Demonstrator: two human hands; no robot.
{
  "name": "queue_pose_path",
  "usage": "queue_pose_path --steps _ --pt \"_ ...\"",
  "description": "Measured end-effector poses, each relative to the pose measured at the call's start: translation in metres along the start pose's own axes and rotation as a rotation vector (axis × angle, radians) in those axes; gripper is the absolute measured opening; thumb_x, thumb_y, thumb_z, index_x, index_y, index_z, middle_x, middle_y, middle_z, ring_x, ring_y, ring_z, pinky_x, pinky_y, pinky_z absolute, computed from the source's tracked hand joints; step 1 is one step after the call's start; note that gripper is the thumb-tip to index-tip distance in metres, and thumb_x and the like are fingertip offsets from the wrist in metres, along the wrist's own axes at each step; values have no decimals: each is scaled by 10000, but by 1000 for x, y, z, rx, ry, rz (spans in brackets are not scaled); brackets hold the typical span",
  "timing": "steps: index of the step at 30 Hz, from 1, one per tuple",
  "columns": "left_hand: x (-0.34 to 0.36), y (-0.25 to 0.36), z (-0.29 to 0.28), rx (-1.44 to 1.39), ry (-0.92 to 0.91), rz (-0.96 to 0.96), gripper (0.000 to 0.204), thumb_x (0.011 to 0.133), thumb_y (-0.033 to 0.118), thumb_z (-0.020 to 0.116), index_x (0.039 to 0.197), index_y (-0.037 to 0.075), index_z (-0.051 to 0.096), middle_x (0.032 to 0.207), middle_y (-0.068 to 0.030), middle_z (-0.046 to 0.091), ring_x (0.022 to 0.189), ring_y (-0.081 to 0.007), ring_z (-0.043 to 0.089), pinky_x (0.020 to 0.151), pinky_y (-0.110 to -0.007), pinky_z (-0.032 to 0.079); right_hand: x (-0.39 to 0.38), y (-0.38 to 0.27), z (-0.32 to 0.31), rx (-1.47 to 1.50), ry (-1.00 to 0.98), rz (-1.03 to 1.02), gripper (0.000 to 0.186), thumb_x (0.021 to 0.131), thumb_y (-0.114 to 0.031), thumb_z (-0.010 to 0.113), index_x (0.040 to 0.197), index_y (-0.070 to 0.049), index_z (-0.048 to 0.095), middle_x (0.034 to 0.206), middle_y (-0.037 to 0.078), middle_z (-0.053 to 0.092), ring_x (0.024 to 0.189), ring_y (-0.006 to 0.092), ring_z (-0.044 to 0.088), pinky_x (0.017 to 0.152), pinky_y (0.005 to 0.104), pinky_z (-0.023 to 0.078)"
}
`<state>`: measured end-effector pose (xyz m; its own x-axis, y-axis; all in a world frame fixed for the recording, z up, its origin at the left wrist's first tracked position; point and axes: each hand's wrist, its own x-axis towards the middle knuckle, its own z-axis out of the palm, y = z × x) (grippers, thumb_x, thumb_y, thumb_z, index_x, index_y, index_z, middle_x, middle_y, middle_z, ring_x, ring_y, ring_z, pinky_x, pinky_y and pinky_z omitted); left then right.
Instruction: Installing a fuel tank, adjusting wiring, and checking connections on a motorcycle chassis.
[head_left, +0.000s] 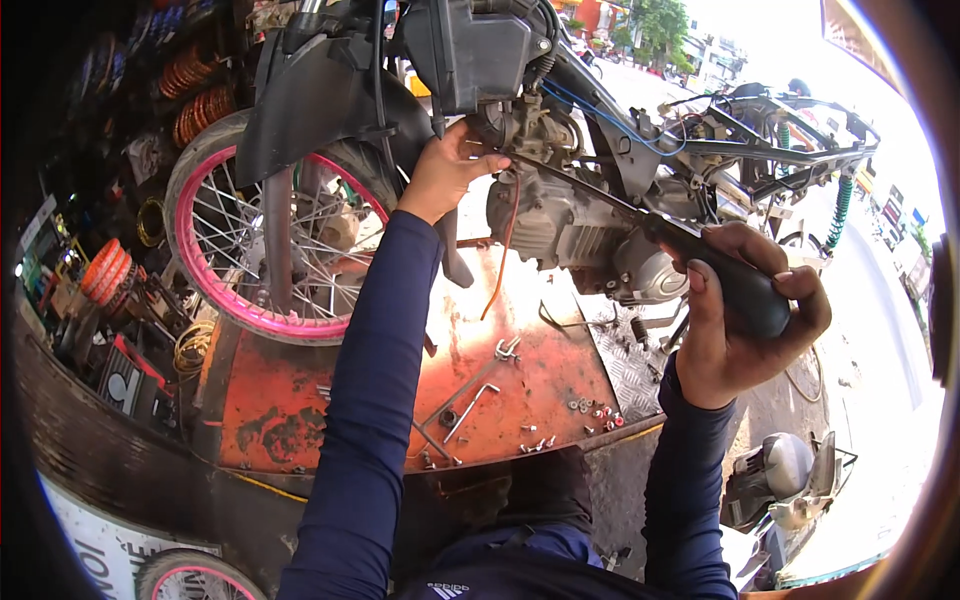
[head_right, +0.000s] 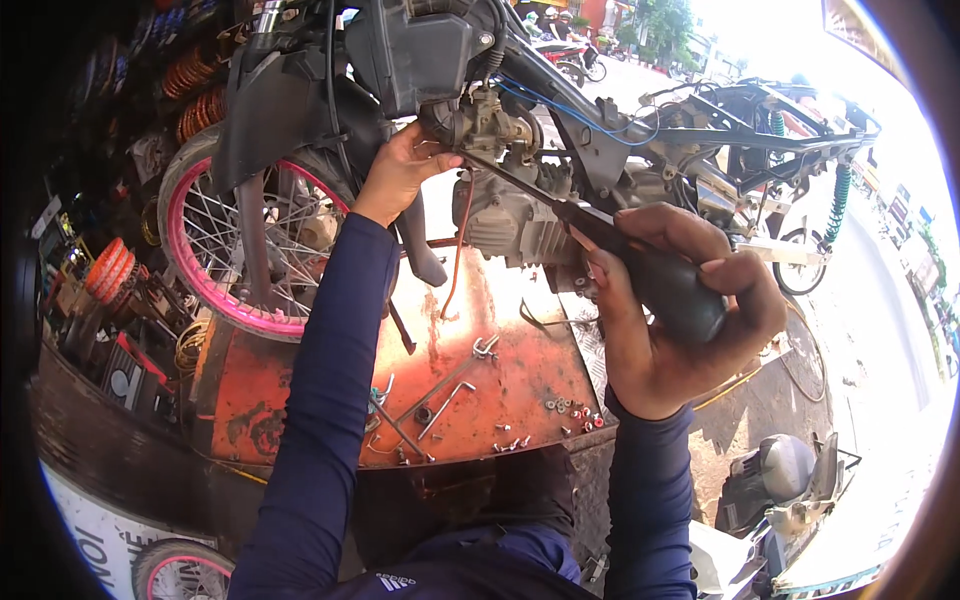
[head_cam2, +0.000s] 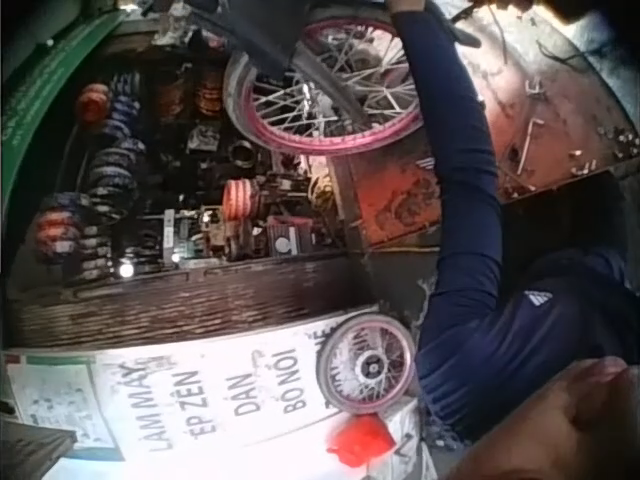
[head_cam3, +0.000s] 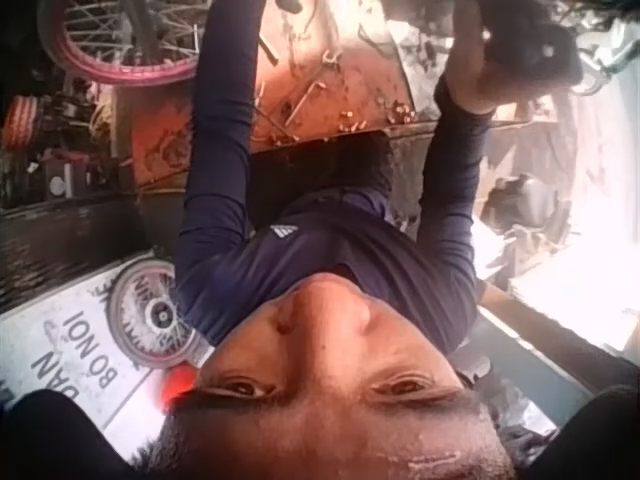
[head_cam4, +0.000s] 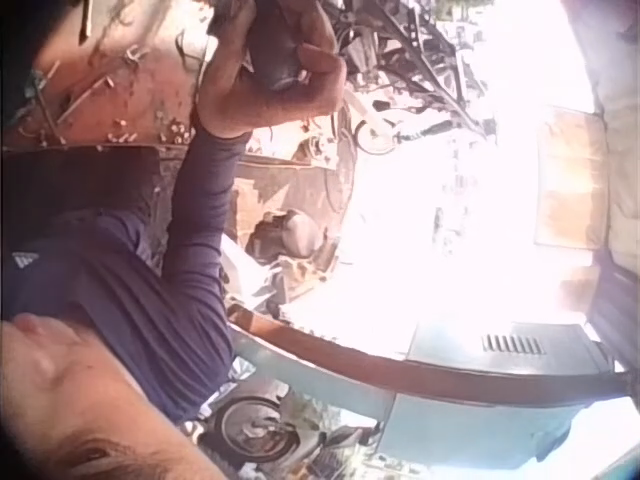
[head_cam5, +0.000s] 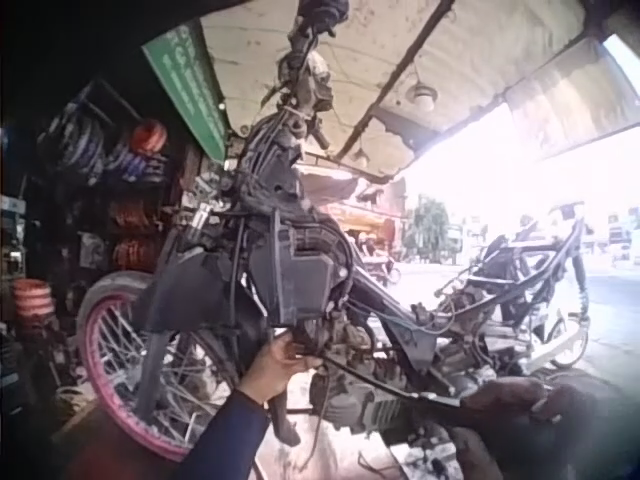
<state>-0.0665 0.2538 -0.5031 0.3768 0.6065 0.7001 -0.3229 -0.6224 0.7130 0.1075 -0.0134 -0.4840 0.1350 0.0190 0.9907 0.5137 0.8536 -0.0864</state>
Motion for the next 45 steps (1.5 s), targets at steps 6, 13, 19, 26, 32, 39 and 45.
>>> queue_pose_path --steps 6,13,19,26,32,39,45 --pt "1 -3 1 -49 -19 24 432 779 13 758 1161 -14 558 1030 -67 673 948 -134 621 857 -296 498 3 0 1 -44 -22 -6 567 793 66 708 1117 -79 266 1037 282 600 935 280 647 811 373 554" --pt "1 -7 -1 -90 -23 2 429 799 -32 718 1180 -15 521 1056 -75 670 971 -134 627 878 -290 502 18 1 -10 132 -318 -5 534 769 84 705 1123 -38 324 1045 268 609 959 313 642 812 411 554" --pt "2 -12 0 -106 -11 12 432 800 -42 705 1193 -24 527 1061 -84 671 974 -139 632 881 -289 503 4 12 20 548 -288 538 772 684 -432 838 1206 26 500 1206 201 600 913 225 654 799 321 540" --pt "0 -8 -1 -7 -22 25 382 833 -32 680 1189 -34 540 1062 -90 676 971 -138 638 877 -282 509 -36 38 51 238 -181 320 381 840 49 648 1199 3 532 1174 184 614 942 211 642 812 307 528" --pt "-3 -3 2 -50 -15 10 376 862 -60 632 1222 -43 522 1069 -93 675 980 -135 637 889 -272 508 -35 45 79 180 121 205 157 868 52 619 1014 38 564 1049 167 601 836 217 658 748 311 558" --pt "0 -7 0 18 -46 32 357 869 -58 623 1210 -44 519 1067 -91 671 981 -138 637 885 -277 511 -40 52 92 338 165 225 147 878 73 596 1016 48 551 1057 185 589 759 255 690 711 335 577" --pt "-2 -9 0 -57 -22 21 341 870 -70 608 1199 -43 522 1046 -99 676 961 -149 649 868 -280 515 -33 56 91 226 77 157 176 864 92 602 1025 38 555 1012 191 614 728 257 694 684 338 580"
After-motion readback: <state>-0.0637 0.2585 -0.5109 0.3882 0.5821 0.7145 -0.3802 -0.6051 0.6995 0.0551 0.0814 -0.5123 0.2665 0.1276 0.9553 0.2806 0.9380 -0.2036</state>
